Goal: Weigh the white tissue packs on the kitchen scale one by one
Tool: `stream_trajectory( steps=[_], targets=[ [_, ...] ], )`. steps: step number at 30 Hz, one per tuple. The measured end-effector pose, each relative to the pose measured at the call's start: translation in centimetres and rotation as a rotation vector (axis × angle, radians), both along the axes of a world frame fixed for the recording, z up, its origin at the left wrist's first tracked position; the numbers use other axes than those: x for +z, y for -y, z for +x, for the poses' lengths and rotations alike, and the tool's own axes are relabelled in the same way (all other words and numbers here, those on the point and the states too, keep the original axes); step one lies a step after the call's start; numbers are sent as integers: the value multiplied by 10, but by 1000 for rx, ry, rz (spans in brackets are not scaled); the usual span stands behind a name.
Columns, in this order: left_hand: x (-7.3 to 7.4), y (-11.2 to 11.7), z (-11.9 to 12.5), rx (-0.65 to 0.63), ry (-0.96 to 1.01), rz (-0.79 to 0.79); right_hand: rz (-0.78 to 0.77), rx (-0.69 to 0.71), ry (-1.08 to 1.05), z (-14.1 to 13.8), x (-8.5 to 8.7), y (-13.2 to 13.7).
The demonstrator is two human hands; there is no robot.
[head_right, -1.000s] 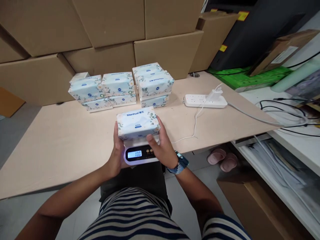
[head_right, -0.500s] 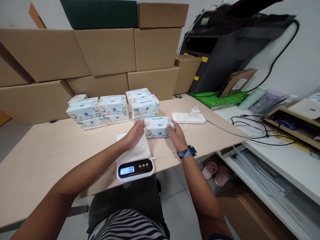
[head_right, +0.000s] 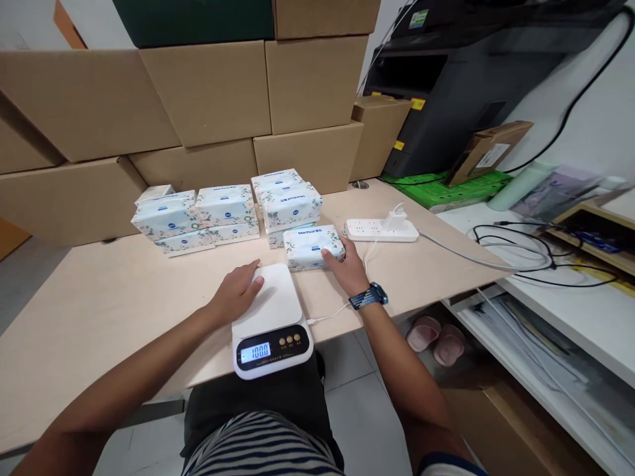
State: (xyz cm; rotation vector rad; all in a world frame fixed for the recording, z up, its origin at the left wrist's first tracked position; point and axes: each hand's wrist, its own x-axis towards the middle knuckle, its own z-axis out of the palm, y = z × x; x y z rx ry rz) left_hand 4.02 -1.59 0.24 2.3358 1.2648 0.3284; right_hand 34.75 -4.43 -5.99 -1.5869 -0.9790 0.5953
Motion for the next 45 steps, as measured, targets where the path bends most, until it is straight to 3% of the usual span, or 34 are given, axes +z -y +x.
stream_trajectory(
  steps=[8,18,27,31,37,45],
  targets=[
    [-4,32,1,-31,69,-17,-1,28,20,-16,4,-7],
    [-7,37,9,37,57,-9,-28,58,22,-24,6,2],
    [-4,18,8,55,13,-4,30,10,267,-70,0,70],
    [-7,6,1,62,79,-11,-31,53,300,-93,-7,91],
    [-22,-10,-13,26,395,-129,-105,170,199,-106,-9,101],
    [-26,-13,-11,40,416,-142,-66,147,185,-105,-8,102]
  ],
)
